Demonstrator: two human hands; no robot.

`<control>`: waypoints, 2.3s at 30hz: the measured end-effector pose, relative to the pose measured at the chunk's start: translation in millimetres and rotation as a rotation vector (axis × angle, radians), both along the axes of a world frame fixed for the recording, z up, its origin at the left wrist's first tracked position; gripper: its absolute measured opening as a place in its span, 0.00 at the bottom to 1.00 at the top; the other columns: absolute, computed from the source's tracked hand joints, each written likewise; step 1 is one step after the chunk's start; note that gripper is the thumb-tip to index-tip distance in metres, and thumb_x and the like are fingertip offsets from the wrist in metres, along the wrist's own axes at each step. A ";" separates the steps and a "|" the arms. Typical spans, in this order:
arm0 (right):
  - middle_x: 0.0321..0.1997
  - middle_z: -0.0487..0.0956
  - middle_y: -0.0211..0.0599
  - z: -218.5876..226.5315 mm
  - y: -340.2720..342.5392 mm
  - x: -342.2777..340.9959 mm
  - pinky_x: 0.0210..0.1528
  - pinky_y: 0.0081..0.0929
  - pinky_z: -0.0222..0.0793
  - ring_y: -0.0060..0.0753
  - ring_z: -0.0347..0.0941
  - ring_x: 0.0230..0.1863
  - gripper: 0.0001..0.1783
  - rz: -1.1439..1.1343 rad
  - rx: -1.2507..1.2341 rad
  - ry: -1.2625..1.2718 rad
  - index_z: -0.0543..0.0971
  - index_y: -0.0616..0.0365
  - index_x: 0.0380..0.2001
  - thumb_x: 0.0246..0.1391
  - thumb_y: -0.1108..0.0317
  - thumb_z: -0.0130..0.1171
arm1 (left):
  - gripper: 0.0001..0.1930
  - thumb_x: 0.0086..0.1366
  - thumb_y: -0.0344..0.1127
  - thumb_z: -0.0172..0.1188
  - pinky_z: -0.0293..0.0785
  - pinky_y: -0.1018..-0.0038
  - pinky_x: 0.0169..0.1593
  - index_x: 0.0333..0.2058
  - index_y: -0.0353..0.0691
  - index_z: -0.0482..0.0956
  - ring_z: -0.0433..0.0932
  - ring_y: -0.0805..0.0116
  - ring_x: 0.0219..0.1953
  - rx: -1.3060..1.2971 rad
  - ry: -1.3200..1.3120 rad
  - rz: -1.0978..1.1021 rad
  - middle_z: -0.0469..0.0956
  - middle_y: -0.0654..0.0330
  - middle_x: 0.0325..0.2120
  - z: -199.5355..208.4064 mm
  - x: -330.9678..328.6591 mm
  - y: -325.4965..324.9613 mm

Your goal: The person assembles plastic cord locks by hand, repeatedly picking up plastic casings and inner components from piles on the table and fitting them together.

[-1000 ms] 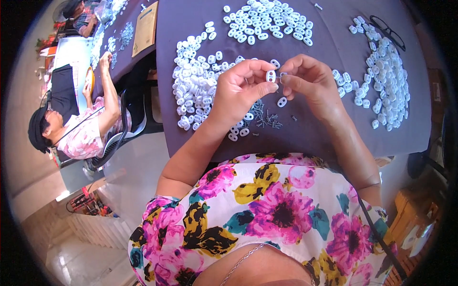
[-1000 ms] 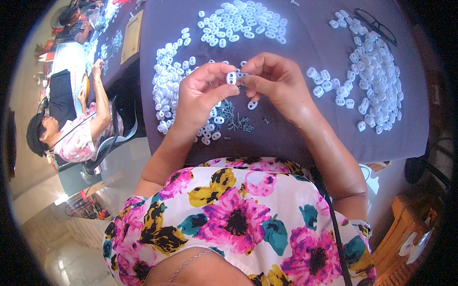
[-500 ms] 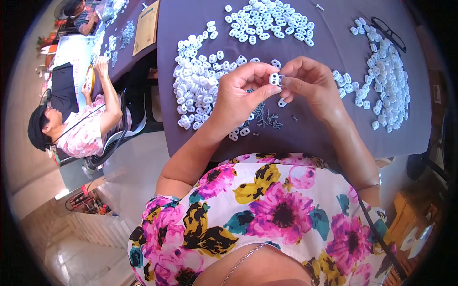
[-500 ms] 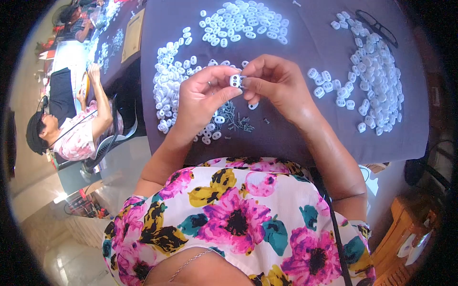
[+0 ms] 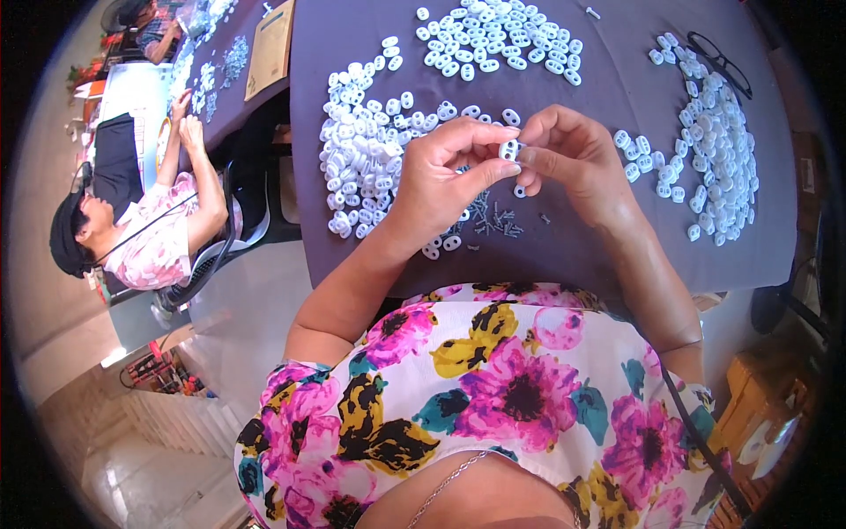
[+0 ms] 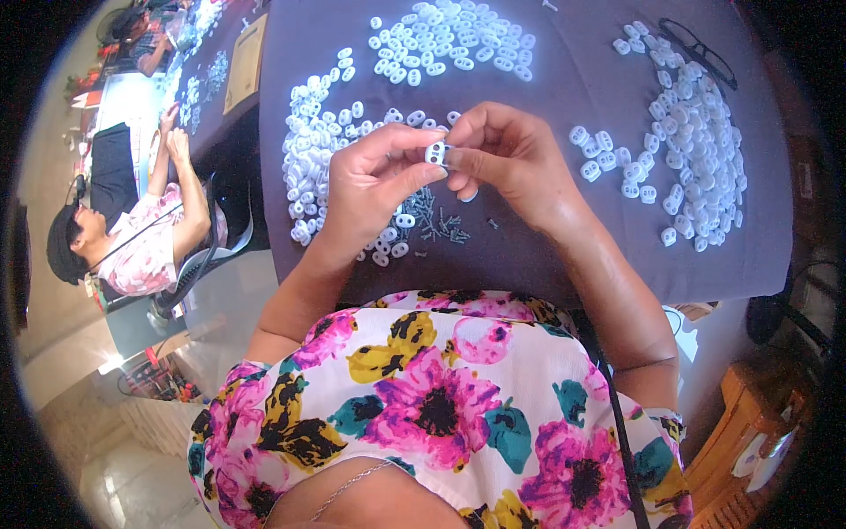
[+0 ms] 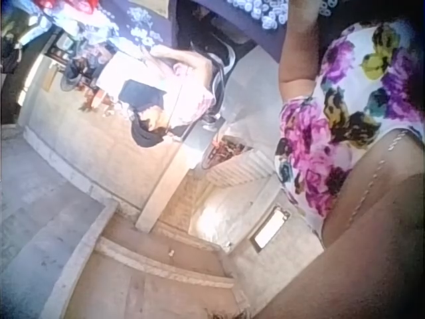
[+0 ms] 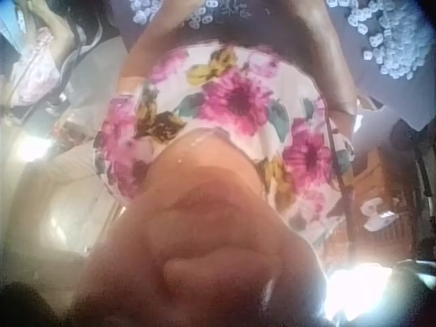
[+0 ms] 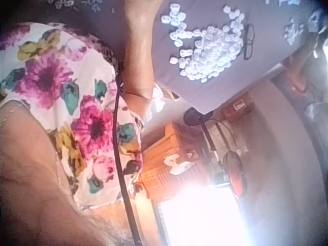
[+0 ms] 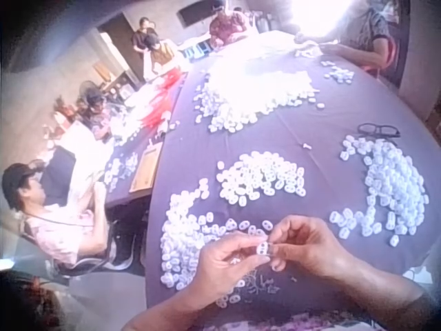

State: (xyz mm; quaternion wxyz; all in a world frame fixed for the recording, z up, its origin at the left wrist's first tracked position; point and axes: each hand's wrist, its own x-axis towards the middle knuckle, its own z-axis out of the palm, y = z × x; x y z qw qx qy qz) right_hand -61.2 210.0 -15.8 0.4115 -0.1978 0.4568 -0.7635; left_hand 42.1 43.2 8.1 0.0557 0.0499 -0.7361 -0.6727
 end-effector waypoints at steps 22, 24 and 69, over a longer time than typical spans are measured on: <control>0.33 0.77 0.30 23.8 4.9 4.7 0.34 0.17 0.70 0.19 0.74 0.31 0.15 0.018 0.166 0.294 0.75 0.61 0.42 0.49 0.79 0.63 | 0.21 0.55 0.22 0.64 0.74 0.83 0.35 0.49 0.32 0.74 0.77 0.79 0.32 0.189 -0.213 -0.055 0.79 0.62 0.32 15.1 -7.8 -13.2; 0.34 0.77 0.29 32.8 6.1 4.3 0.35 0.17 0.69 0.18 0.73 0.32 0.19 0.068 0.246 0.467 0.76 0.59 0.44 0.46 0.79 0.65 | 0.25 0.54 0.22 0.64 0.75 0.80 0.37 0.52 0.31 0.70 0.77 0.78 0.32 0.225 -0.241 -0.119 0.79 0.61 0.32 17.7 -8.2 -14.7; 0.32 0.72 0.32 39.8 80.0 -13.7 0.31 0.19 0.65 0.21 0.66 0.27 0.16 -0.189 0.828 1.015 0.79 0.61 0.40 0.45 0.82 0.60 | 0.09 0.61 0.28 0.60 0.67 0.82 0.32 0.41 0.38 0.82 0.72 0.79 0.28 -0.561 0.044 0.164 0.77 0.64 0.31 -2.7 8.4 -47.4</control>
